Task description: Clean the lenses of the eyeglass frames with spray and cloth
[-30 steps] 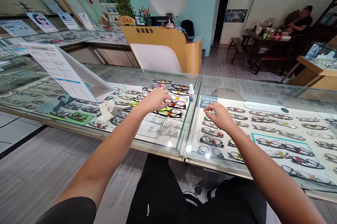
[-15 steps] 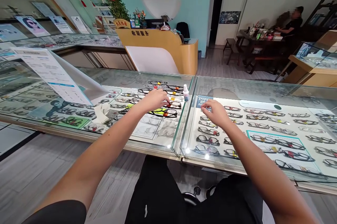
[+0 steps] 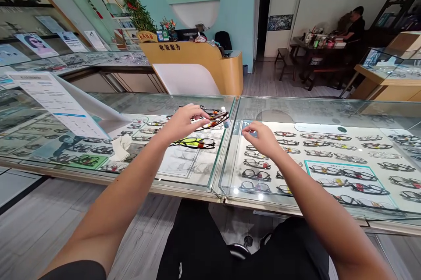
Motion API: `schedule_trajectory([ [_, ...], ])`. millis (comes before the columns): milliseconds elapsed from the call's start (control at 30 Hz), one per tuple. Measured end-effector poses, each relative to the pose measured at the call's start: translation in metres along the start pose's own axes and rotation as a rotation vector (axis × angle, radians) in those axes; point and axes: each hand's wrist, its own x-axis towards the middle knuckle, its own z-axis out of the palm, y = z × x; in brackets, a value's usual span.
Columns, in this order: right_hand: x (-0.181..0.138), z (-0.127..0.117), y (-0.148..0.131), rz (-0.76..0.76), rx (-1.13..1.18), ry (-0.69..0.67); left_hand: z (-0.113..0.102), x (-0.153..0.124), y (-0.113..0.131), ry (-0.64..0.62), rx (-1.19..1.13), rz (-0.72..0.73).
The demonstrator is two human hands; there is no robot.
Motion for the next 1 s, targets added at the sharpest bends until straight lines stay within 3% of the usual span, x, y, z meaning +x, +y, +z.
schedule_trajectory([
  [200, 0.0, -0.005, -0.011, -0.011, 0.318, 0.124, 0.058, 0.031, 0.051, 0.173, -0.585, -0.013],
  [400, 0.0, -0.01, -0.012, 0.005, 0.412, 0.186, 0.1, 0.035, 0.054, 0.245, -0.845, 0.022],
  [800, -0.003, -0.004, -0.015, 0.05, 0.362, 0.196, 0.109, 0.022, 0.049, 0.148, -1.068, -0.082],
  [1000, -0.003, 0.001, -0.011, 0.053, 0.435, 0.097, 0.107, 0.021, 0.051, 0.189, -1.079, -0.074],
])
